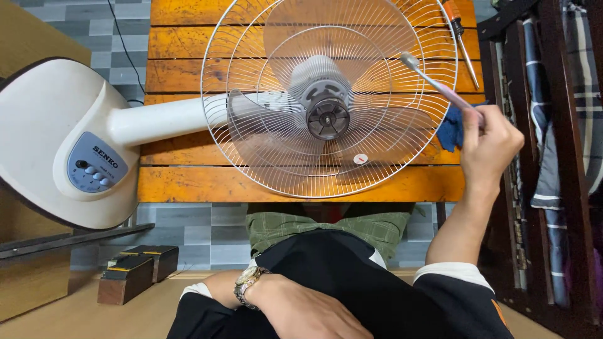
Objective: Cleaning the motor housing and guard of an electric fan using a cloth and a toothbrush
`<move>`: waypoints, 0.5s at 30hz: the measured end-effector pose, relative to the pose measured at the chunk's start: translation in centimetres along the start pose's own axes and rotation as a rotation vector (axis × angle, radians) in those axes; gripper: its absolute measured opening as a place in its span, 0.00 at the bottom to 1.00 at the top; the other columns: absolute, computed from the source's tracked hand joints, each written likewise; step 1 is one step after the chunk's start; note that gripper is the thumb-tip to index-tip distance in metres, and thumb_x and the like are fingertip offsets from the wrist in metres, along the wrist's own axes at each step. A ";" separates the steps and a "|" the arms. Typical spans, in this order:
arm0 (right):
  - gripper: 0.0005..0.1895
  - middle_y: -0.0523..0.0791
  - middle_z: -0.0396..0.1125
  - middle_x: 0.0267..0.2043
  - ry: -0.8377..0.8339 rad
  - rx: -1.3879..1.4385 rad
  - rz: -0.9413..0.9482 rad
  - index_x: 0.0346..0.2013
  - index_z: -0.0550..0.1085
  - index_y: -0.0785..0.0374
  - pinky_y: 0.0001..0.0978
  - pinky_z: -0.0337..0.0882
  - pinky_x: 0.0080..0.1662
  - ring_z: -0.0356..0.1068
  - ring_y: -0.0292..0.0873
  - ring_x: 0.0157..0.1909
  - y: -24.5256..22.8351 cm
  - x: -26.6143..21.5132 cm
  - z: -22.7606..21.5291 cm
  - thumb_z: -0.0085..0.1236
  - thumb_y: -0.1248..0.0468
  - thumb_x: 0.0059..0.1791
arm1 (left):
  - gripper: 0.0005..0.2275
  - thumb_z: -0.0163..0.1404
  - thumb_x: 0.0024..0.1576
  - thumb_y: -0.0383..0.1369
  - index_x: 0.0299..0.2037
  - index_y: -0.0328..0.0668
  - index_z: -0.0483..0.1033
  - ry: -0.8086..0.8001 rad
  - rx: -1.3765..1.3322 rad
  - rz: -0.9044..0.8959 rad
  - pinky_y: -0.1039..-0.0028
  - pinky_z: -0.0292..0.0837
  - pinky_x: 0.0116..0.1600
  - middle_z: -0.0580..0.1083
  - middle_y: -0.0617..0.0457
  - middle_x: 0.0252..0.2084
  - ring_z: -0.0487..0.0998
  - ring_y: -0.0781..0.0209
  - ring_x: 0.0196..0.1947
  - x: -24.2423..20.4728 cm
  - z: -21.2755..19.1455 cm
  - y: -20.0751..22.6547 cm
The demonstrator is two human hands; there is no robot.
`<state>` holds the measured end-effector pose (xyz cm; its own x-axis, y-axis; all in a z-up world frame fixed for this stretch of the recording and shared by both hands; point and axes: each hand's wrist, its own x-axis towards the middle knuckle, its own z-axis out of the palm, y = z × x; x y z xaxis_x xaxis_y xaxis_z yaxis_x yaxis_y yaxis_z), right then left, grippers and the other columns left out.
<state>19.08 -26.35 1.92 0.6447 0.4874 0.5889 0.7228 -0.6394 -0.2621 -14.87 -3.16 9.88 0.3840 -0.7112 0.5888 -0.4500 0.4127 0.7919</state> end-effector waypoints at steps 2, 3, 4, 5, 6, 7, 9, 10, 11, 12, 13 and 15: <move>0.19 0.50 0.66 0.30 0.041 0.059 0.038 0.39 0.75 0.70 0.45 0.57 0.36 0.62 0.52 0.30 -0.2 0.0 -0.8 0.56 0.60 0.70 | 0.29 0.16 0.70 0.47 0.50 0.21 0.61 0.004 0.011 -0.011 0.45 0.69 0.61 0.66 0.28 0.54 0.70 0.24 0.53 0.0 0.0 0.0; 0.19 0.50 0.66 0.30 0.041 0.054 0.043 0.39 0.75 0.70 0.45 0.57 0.36 0.62 0.52 0.30 -0.4 -0.1 -0.8 0.56 0.60 0.70 | 0.29 0.16 0.70 0.47 0.50 0.21 0.61 0.000 0.006 -0.009 0.45 0.69 0.61 0.66 0.28 0.54 0.70 0.24 0.53 -0.1 0.0 -0.1; 0.17 0.50 0.65 0.30 0.028 0.065 0.050 0.39 0.75 0.69 0.45 0.57 0.36 0.62 0.51 0.30 -0.5 -0.1 -0.9 0.58 0.62 0.69 | 0.29 0.16 0.70 0.47 0.51 0.21 0.61 0.000 0.009 -0.014 0.45 0.69 0.61 0.66 0.28 0.54 0.70 0.24 0.54 -0.1 -0.1 -0.1; 0.15 0.50 0.65 0.29 0.015 0.075 0.055 0.39 0.75 0.69 0.44 0.56 0.35 0.61 0.51 0.29 -0.6 -0.1 -1.0 0.59 0.64 0.68 | 0.30 0.15 0.71 0.47 0.52 0.20 0.61 0.000 0.015 -0.018 0.46 0.69 0.61 0.66 0.28 0.55 0.70 0.24 0.54 0.0 -0.2 -0.2; 0.15 0.50 0.65 0.29 0.016 0.070 0.057 0.39 0.75 0.69 0.44 0.56 0.35 0.61 0.51 0.29 -0.5 -0.2 -1.1 0.59 0.64 0.68 | 0.30 0.15 0.71 0.47 0.52 0.20 0.61 -0.003 0.012 -0.015 0.46 0.69 0.61 0.66 0.28 0.55 0.70 0.24 0.54 0.0 -0.2 -0.2; 0.14 0.50 0.65 0.29 -0.004 0.058 0.051 0.39 0.75 0.69 0.44 0.57 0.36 0.62 0.51 0.29 -0.4 -0.2 -1.1 0.60 0.65 0.67 | 0.30 0.15 0.71 0.47 0.53 0.20 0.61 0.000 0.019 -0.019 0.46 0.69 0.61 0.67 0.27 0.55 0.70 0.24 0.54 -0.1 -0.3 -0.3; 0.13 0.50 0.65 0.29 -0.026 0.043 0.044 0.39 0.74 0.68 0.45 0.58 0.36 0.62 0.52 0.29 -0.4 -0.1 -1.2 0.60 0.65 0.67 | 0.30 0.14 0.71 0.46 0.54 0.19 0.61 0.004 0.027 -0.021 0.46 0.69 0.61 0.67 0.27 0.55 0.70 0.24 0.54 -0.5 -1.2 0.1; 0.14 0.49 0.64 0.29 -0.049 0.024 0.040 0.39 0.74 0.67 0.44 0.57 0.36 0.61 0.51 0.29 -0.5 0.0 -1.4 0.61 0.65 0.67 | 0.20 0.29 0.70 0.43 0.49 0.32 0.67 0.174 0.299 -0.016 0.54 0.68 0.52 0.70 0.39 0.51 0.72 0.37 0.46 -0.9 -2.1 0.4; 0.14 0.48 0.63 0.28 -0.069 0.004 0.033 0.38 0.75 0.66 0.44 0.57 0.35 0.60 0.50 0.28 -0.5 0.3 -1.6 0.61 0.64 0.67 | 0.09 0.44 0.70 0.39 0.45 0.44 0.73 0.344 0.572 -0.007 0.61 0.67 0.43 0.73 0.50 0.46 0.75 0.50 0.38 -1.2 -3.0 0.8; 0.14 0.48 0.63 0.28 -0.069 0.003 0.029 0.38 0.75 0.66 0.44 0.57 0.35 0.60 0.50 0.28 -0.6 0.6 -1.6 0.61 0.64 0.67 | 0.09 0.44 0.70 0.39 0.45 0.44 0.73 0.347 0.575 -0.004 0.61 0.67 0.43 0.73 0.50 0.46 0.75 0.50 0.38 -1.0 -4.4 1.7; 0.13 0.47 0.64 0.28 -0.064 0.000 0.013 0.38 0.76 0.66 0.42 0.57 0.35 0.61 0.49 0.28 -0.7 0.9 -1.5 0.61 0.66 0.66 | 0.09 0.44 0.68 0.37 0.41 0.41 0.72 0.441 0.576 -0.048 0.64 0.69 0.43 0.72 0.49 0.42 0.73 0.51 0.36 -0.7 -5.6 2.7; 0.11 0.46 0.66 0.28 -0.058 0.001 -0.008 0.38 0.77 0.66 0.41 0.57 0.34 0.62 0.47 0.28 -1.0 1.3 -1.3 0.62 0.67 0.65 | 0.09 0.45 0.67 0.35 0.37 0.38 0.71 0.537 0.581 -0.095 0.66 0.70 0.43 0.70 0.48 0.38 0.72 0.51 0.35 -0.4 -6.8 3.9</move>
<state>18.85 -25.85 3.92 0.6520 0.5260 0.5461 0.7284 -0.6347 -0.2582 -11.30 2.59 13.86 0.7113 -0.2955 0.6377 -0.6874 -0.1036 0.7188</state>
